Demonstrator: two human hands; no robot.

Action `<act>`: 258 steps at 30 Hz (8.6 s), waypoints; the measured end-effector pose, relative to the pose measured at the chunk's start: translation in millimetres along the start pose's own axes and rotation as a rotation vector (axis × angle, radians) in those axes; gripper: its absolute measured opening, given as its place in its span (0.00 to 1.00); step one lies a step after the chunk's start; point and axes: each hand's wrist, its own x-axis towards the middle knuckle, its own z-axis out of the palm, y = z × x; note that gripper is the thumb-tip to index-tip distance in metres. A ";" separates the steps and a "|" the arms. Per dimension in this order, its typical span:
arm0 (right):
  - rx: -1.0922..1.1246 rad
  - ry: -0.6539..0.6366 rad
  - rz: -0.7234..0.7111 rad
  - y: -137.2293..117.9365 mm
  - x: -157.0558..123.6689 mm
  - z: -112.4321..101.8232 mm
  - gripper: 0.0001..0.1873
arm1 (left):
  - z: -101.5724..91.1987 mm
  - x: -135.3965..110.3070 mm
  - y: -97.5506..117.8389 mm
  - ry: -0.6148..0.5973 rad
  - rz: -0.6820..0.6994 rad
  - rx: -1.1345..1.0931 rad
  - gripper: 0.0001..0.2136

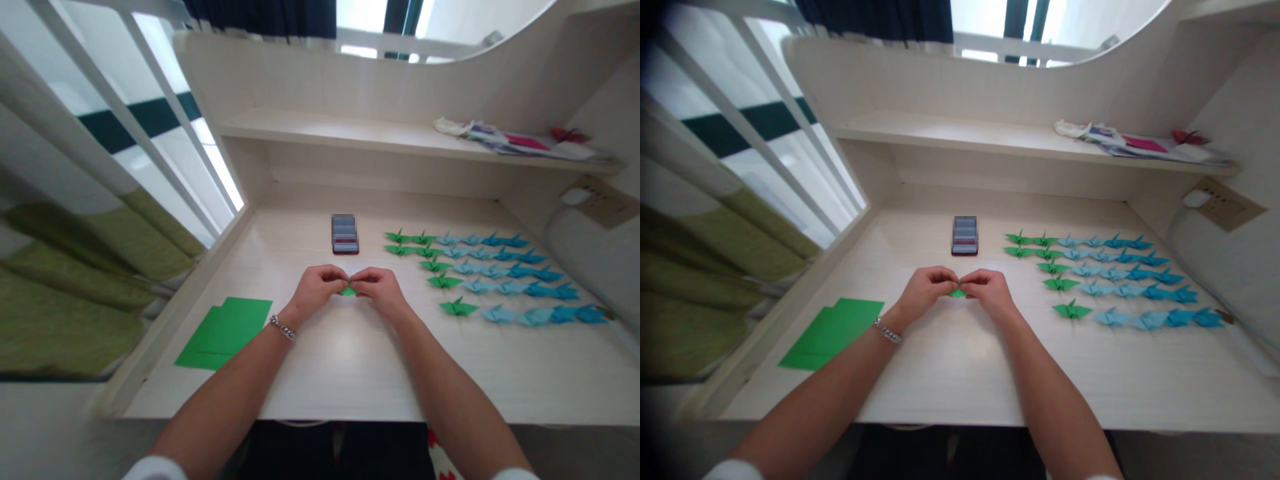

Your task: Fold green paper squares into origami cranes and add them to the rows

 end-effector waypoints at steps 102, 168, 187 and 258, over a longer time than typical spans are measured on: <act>-0.155 0.081 -0.137 10.6 7.1 -3.5 0.14 | 1.5 2.9 -11.5 0.041 0.004 -0.084 0.18; 0.091 0.032 0.116 2.6 1.8 -1.9 0.15 | -1.3 2.8 -13.9 -0.069 -0.019 -0.046 0.07; -0.142 0.029 -0.082 9.9 3.1 0.8 0.11 | 1.8 3.6 -19.1 0.030 -0.005 -0.089 0.11; -0.035 -0.019 -0.038 0.4 -1.7 1.4 0.12 | -2.7 2.0 -10.6 0.000 -0.007 -0.006 0.06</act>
